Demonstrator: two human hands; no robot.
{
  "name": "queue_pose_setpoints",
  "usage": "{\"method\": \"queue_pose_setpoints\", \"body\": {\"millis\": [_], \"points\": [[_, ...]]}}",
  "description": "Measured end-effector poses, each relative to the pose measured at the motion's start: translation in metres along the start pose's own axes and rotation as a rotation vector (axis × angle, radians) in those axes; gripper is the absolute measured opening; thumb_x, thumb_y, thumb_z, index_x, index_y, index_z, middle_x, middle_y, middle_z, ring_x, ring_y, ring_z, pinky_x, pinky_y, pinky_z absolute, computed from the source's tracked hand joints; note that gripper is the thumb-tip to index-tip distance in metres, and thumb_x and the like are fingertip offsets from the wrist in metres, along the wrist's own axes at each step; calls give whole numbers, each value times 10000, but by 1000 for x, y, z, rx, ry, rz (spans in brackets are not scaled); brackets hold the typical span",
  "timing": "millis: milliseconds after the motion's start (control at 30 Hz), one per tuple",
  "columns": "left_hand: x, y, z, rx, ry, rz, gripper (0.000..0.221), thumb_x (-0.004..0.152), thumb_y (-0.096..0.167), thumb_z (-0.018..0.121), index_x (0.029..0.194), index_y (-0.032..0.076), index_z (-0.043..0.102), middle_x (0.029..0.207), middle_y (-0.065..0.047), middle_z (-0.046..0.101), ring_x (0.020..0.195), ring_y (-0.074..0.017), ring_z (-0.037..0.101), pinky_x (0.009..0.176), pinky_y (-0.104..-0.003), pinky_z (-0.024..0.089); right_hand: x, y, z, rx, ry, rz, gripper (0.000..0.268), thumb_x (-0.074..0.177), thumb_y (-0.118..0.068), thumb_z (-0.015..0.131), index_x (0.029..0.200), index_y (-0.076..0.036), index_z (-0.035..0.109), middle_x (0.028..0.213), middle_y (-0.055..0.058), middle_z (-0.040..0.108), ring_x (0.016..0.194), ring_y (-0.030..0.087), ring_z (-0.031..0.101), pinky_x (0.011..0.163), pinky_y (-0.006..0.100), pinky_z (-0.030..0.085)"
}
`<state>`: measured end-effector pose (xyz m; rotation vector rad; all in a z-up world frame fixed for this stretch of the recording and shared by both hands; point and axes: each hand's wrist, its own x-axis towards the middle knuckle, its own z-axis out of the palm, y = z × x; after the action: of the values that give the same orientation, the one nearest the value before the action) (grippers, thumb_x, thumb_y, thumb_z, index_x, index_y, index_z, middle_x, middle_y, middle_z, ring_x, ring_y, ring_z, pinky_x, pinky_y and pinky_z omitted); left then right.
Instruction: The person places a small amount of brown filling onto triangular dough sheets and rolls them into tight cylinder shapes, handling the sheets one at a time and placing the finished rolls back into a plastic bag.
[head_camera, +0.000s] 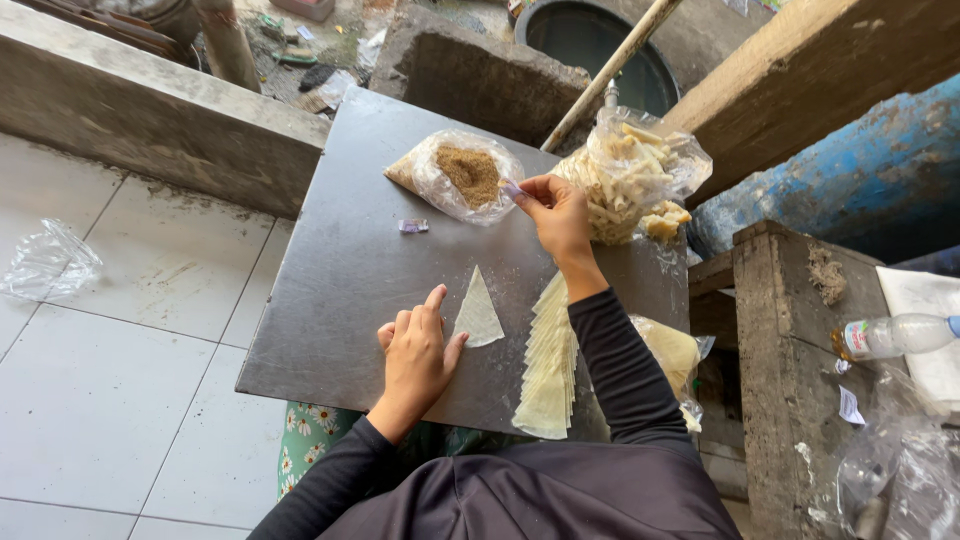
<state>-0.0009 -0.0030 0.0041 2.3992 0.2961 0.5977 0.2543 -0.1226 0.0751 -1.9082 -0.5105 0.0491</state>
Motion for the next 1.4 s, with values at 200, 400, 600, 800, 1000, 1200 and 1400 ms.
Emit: {"method": "queue_pose_setpoints", "body": {"millis": [200,400,600,800,1000,1200,1400], "points": [[1,0,-2,-59,43,57,700,844,274,777,1453,81,489,888,36,627,886,-172,581,861,-376,321,-76,7,-22,3,-179,35,69,932,-59,769,1000,-47,759,851,-14,719,739,34,583,633,207,449],[1,1,-4,-87,1,49,651,839,180,748,1432,71,504,831,60,644,839,-145,604,862,-380,313,-142,-15,-14,-95,-331,-43,97,904,3,703,971,-58,737,914,3,724,859,101,684,765,250,528],[0,2,-7,-126,8,50,640,841,167,738,1435,87,512,825,82,648,820,-134,606,851,-371,315,-156,-41,2,-538,-317,-395,91,890,-33,685,919,-103,734,887,5,718,861,207,667,847,344,401],[-1,1,-7,-142,21,56,638,844,166,739,1434,92,509,822,81,639,830,-134,604,852,-371,314,-160,-50,11,-741,-288,-616,132,888,-46,633,928,-134,724,920,-14,695,894,181,639,876,343,399],[-1,-1,-5,-137,25,62,642,849,168,741,1440,94,500,818,89,635,826,-131,600,850,-373,314,-165,-56,10,-949,-284,-751,50,894,-117,635,902,-131,681,913,-13,669,909,159,630,879,336,400],[-2,-1,-6,-156,44,72,630,847,154,739,1430,86,509,815,86,637,822,-130,601,852,-371,311,-166,-63,6,-1056,-292,-776,52,856,-114,636,889,-125,675,919,-4,670,904,162,633,881,336,407],[-1,-1,-6,-151,36,72,621,858,159,734,1431,80,508,815,90,642,801,-122,599,853,-368,309,-164,-74,-6,-1043,-292,-752,81,856,-96,634,914,-103,690,924,10,667,922,180,641,878,340,417]]}}
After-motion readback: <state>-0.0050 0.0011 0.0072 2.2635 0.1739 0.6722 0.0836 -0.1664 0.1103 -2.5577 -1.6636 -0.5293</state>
